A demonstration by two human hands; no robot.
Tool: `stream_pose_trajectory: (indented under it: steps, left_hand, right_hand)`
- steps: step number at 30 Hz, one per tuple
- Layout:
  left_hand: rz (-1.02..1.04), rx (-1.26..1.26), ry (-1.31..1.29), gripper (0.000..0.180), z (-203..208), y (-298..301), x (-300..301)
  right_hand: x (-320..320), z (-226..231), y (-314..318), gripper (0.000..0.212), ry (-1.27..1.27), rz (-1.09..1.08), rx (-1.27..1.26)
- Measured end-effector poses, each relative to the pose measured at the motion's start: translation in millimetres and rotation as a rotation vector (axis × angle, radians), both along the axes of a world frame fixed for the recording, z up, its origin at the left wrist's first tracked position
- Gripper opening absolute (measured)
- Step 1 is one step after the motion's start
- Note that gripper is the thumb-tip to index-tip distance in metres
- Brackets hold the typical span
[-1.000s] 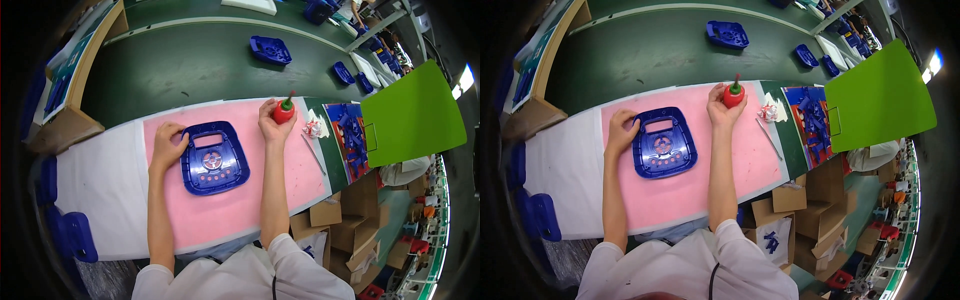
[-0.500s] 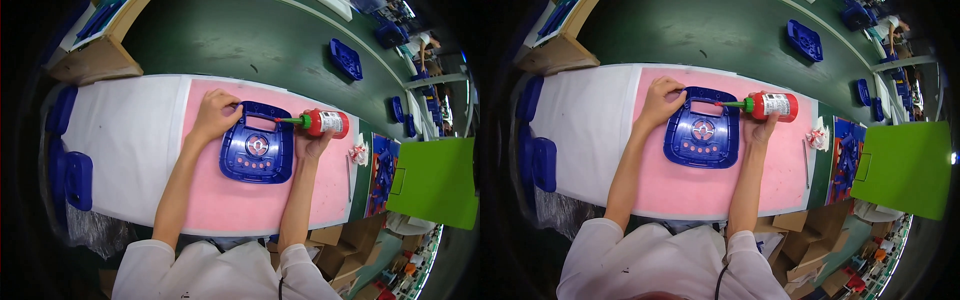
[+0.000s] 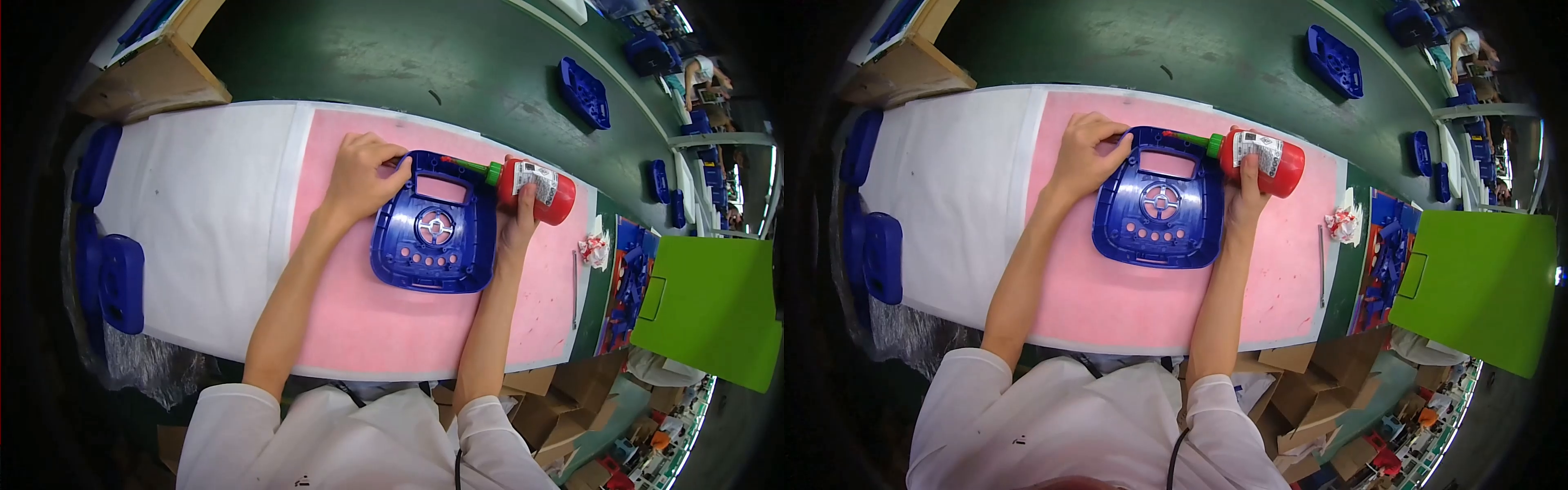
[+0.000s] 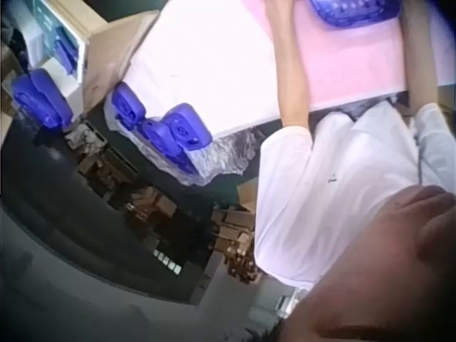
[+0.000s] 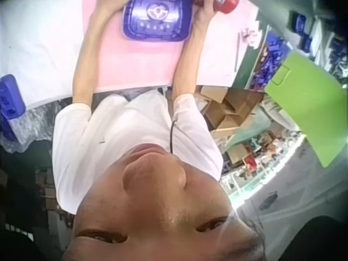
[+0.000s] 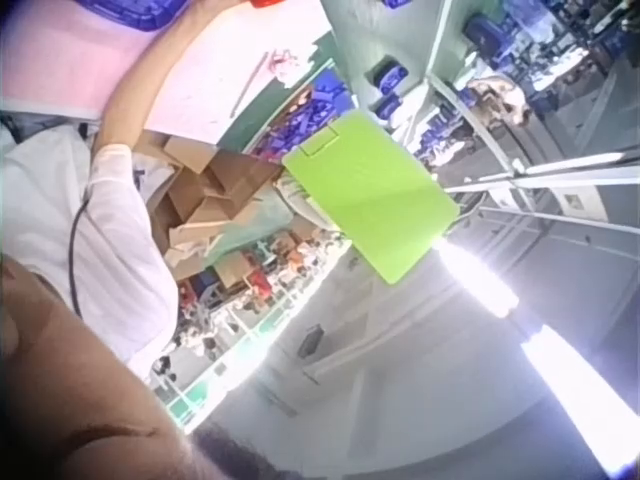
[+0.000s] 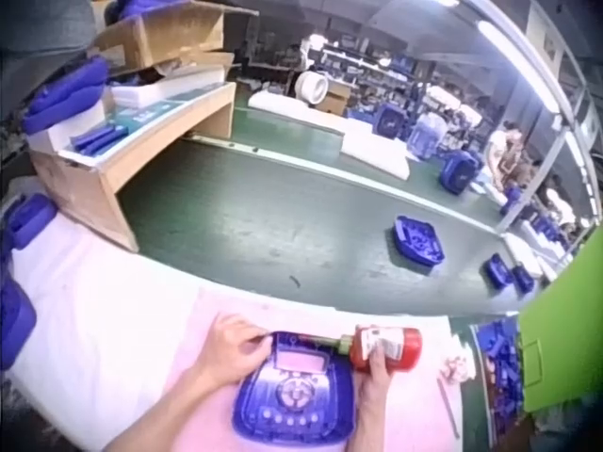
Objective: The person applies glue from a bottle to plastic housings, then attaches small blue components to them by hand.
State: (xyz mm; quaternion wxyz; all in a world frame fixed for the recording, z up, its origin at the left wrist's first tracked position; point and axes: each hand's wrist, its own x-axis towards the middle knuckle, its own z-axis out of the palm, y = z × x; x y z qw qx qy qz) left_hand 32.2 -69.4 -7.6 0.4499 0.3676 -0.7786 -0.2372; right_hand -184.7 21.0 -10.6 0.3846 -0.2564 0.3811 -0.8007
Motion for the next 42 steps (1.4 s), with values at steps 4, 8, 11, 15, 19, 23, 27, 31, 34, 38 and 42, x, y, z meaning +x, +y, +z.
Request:
stream_pose_trajectory:
  steps: [4,8,11,15,19,23,27,31,34,38,42]
  left_hand:
    - [-0.005,0.006,0.005,0.012,-1.5,0.2,0.9]
    - [-0.007,0.019,0.01,0.012,-0.4,0.3,1.0]
    - [-0.014,0.035,0.01,0.012,1.1,0.8,0.6]
    - [-0.019,0.04,0.007,0.012,-1.3,0.4,-0.2]
    - [-0.013,0.035,0.021,0.013,-2.0,0.3,-0.8]
    - [-0.013,0.045,0.015,0.013,-3.3,-0.2,1.8]
    - [-0.015,0.049,0.008,0.014,-0.7,0.5,-1.3]
    - [-0.015,0.057,0.018,0.013,-1.1,0.4,-0.4]
    - [-0.011,0.063,0.013,0.014,-1.3,0.1,1.2]
    - [-0.011,0.082,0.0,0.014,-0.5,0.9,1.1]
    - [-0.016,0.09,-0.001,0.013,1.5,1.6,0.3]
  right_hand:
    - [4.2,2.1,-0.1,0.045,0.107,-0.003,0.064]
    - [4.5,4.3,0.2,0.045,0.168,0.015,0.059]
    - [3.9,4.5,0.7,0.045,0.182,0.009,0.065]
    - [4.5,3.9,0.6,0.046,0.223,-0.026,0.073]
    - [4.8,6.9,0.3,0.049,0.249,0.027,0.103]
    - [7.8,6.9,2.7,0.049,0.166,0.012,0.067]
    - [6.3,10.4,6.3,0.049,0.098,0.006,0.043]
    - [2.9,6.4,2.3,0.049,0.274,0.046,0.093]
    - [1.5,3.0,1.4,0.049,0.236,0.071,0.062]
    - [-8.1,4.1,7.1,0.05,-0.017,-0.029,-0.019]
    - [-23.9,1.5,11.8,0.05,0.051,-0.117,-0.015]
